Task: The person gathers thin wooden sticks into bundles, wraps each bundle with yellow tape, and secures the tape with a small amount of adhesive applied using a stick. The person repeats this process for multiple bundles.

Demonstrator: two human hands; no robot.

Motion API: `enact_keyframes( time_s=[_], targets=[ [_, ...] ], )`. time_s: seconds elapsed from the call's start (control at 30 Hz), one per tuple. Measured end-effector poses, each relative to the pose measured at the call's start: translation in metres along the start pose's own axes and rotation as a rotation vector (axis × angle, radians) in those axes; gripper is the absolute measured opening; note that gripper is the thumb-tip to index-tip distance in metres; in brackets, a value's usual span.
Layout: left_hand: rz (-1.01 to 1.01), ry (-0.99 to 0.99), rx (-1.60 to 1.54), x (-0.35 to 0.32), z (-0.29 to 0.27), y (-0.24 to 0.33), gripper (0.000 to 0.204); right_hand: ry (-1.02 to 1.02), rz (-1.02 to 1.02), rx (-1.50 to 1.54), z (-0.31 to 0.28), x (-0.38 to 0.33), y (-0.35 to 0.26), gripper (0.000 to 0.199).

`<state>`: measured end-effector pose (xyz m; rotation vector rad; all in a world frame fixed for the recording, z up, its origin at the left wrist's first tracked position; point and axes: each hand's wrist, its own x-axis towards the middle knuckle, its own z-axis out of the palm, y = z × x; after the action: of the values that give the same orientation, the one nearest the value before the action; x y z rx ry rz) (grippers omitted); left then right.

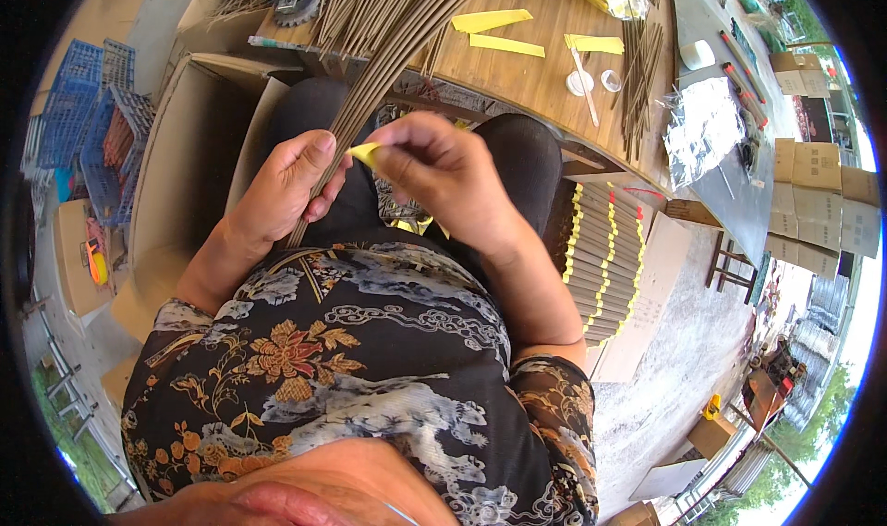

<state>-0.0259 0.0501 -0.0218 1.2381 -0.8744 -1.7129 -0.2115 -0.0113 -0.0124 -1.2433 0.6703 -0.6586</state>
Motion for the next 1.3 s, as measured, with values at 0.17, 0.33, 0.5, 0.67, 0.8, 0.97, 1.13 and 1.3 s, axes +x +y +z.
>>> enact_keyframes(
  time_s=[0.17,0.33,0.5,0.67,0.8,0.97,1.13,1.3],
  targets=[
    [0.013,0.011,0.011,-0.008,0.007,0.000,0.034,0.009,0.150,0.009,0.019,-0.004,0.009,0.018],
    [0.014,0.003,-0.009,-0.013,0.010,-0.003,0.035,0.123,0.025,0.045,0.033,-0.004,0.015,0.020],
    [0.026,-0.063,-0.041,-0.015,0.010,-0.006,0.036,0.091,0.021,-0.157,0.029,-0.004,0.012,0.021],
    [0.027,-0.097,-0.056,-0.015,0.011,-0.007,0.037,0.081,0.039,-0.196,0.023,-0.004,0.013,0.024],
    [0.023,-0.093,-0.058,-0.015,0.012,-0.007,0.039,0.109,0.045,-0.235,0.026,-0.003,0.011,0.025],
    [0.053,-0.096,-0.025,-0.016,0.013,-0.008,0.044,0.120,0.077,-0.309,0.025,-0.003,0.008,0.028],
    [0.063,-0.095,0.053,-0.016,0.013,-0.008,0.048,0.125,0.077,-0.347,0.022,-0.003,0.008,0.032],
    [0.050,-0.109,0.059,-0.016,0.015,-0.006,0.048,0.123,0.106,-0.392,0.018,-0.002,0.006,0.032]
  ],
)
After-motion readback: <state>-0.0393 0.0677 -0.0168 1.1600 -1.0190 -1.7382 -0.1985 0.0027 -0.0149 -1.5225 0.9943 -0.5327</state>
